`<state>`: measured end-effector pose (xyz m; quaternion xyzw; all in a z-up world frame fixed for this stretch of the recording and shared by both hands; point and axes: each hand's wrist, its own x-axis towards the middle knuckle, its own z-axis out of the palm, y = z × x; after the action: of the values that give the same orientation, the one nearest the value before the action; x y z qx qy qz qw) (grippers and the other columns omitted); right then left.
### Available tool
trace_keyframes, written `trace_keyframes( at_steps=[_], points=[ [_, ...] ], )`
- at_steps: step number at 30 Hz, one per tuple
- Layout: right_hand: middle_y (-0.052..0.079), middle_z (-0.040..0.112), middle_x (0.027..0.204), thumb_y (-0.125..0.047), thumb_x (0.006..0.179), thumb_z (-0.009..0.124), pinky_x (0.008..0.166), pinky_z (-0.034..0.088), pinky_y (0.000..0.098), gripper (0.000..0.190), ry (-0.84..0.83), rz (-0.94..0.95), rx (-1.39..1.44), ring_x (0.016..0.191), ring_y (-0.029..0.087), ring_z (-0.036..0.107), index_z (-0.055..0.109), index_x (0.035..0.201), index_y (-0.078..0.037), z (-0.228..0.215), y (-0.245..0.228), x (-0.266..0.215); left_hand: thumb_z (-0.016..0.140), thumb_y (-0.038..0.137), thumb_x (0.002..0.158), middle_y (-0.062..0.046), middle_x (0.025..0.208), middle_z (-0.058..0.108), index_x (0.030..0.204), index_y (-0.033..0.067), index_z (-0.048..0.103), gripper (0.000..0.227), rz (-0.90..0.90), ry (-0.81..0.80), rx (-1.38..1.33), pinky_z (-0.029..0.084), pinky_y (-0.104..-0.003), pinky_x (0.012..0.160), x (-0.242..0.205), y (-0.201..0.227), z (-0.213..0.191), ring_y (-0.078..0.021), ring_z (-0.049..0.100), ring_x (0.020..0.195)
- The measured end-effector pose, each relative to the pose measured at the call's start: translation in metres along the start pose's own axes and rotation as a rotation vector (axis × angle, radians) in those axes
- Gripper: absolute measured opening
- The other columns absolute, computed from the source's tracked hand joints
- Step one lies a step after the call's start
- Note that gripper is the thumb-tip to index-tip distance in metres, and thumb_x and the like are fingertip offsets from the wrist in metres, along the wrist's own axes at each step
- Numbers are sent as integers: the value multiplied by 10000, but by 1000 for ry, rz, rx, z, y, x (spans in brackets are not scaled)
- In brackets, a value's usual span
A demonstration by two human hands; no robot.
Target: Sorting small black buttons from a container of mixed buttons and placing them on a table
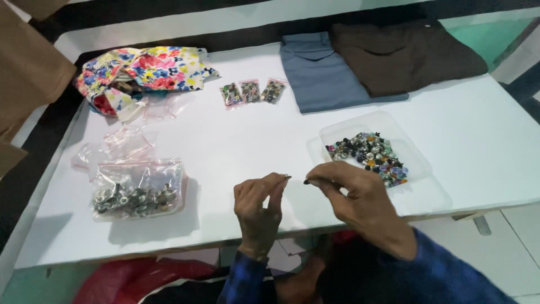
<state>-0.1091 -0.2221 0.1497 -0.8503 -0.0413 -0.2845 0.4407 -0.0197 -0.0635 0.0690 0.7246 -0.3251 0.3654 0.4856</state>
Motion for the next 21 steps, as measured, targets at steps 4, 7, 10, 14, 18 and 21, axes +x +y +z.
trace_keyframes(
  at_steps=[4, 7, 10, 14, 18, 21],
  points=[
    [37, 751, 991, -48, 885, 754, 690, 565, 274, 175, -15, -180, -52, 825, 153, 728, 740, 1045, -117, 66, 40, -31, 745, 170, 919, 49, 958, 774, 942, 179, 711, 42, -98, -79, 79, 412, -334, 868, -31, -27, -39, -137, 695, 859],
    [48, 763, 937, -61, 873, 743, 681, 576, 258, 155, -37, -61, -23, 796, 157, 717, 763, 1020, -108, 103, 70, -40, 760, 215, 889, 61, 950, 789, 943, 199, 756, 57, -281, -168, 12, 388, -350, 885, -47, -51, -46, -145, 701, 893],
    [60, 792, 839, -84, 873, 774, 529, 583, 296, 110, 6, 126, 59, 695, 182, 744, 797, 971, -128, 125, 90, -42, 811, 142, 833, 46, 841, 804, 900, 194, 787, 88, -324, -202, -57, 480, -338, 774, -56, -69, -44, -203, 716, 730],
    [51, 787, 830, -72, 860, 775, 521, 588, 297, 122, 31, 149, -3, 707, 213, 755, 811, 948, -149, 132, 84, -42, 749, 178, 898, 66, 871, 795, 939, 231, 787, 77, -347, -313, 36, 438, -322, 843, -60, -72, -42, -176, 722, 816],
    [50, 784, 805, -125, 857, 808, 526, 587, 305, 99, 74, 158, -33, 689, 219, 754, 822, 943, -172, 137, 78, -42, 767, 237, 909, 69, 847, 782, 979, 253, 767, 71, -375, -334, 56, 402, -329, 910, -66, -74, -40, -153, 718, 843],
    [42, 785, 828, -145, 861, 795, 566, 596, 327, 120, 46, 152, -124, 706, 239, 752, 805, 977, -174, 135, 79, -42, 804, 239, 873, 61, 822, 780, 973, 249, 761, 109, -378, -317, 92, 410, -344, 920, -64, -72, -38, -151, 723, 834]
  ],
)
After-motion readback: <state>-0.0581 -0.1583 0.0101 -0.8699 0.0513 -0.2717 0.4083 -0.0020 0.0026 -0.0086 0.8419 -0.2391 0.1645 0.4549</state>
